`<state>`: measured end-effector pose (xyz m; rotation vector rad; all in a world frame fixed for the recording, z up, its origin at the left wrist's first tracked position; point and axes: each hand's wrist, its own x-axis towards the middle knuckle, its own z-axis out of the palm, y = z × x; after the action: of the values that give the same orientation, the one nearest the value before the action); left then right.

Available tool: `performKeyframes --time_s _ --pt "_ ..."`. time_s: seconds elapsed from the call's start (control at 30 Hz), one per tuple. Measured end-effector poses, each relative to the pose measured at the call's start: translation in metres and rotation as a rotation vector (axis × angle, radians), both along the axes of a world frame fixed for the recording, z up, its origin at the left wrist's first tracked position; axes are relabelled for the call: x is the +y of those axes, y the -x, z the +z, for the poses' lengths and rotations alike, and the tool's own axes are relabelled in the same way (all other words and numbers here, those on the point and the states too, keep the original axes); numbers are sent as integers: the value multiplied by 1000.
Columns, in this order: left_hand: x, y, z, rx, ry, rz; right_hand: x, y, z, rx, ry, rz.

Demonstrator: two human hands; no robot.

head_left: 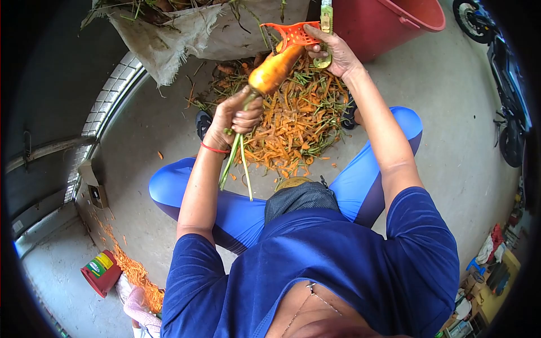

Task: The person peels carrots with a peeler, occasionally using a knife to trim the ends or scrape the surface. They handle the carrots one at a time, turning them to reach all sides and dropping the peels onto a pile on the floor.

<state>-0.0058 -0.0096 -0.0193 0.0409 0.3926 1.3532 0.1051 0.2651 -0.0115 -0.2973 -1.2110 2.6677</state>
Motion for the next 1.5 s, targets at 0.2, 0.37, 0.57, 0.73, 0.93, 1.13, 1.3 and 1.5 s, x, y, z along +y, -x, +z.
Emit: performKeyframes --time_s 0.2,0.37,0.57,0.73,0.93,1.13,1.3,1.5 --pt "13 -27 -1 1095 288 7 -18 -3 2 -186 -169 -157" --pt "11 -20 -2 1066 333 64 9 -11 4 -74 -73 -173" --pt "2 2 11 249 76 89 27 -21 -5 54 130 -196" --pt "10 -1 7 -61 -171 -71 6 -13 12 119 156 48" --pt "18 -12 -2 1619 197 -20 -9 -7 15 -201 -83 -178" --pt "19 -13 0 1669 392 50 -12 -7 12 -315 -511 -390" --pt "7 -8 -5 1781 397 98 -23 -11 29 -365 -686 -199" --pt "0 -12 6 1776 348 109 -53 -7 31 -414 -820 -27"
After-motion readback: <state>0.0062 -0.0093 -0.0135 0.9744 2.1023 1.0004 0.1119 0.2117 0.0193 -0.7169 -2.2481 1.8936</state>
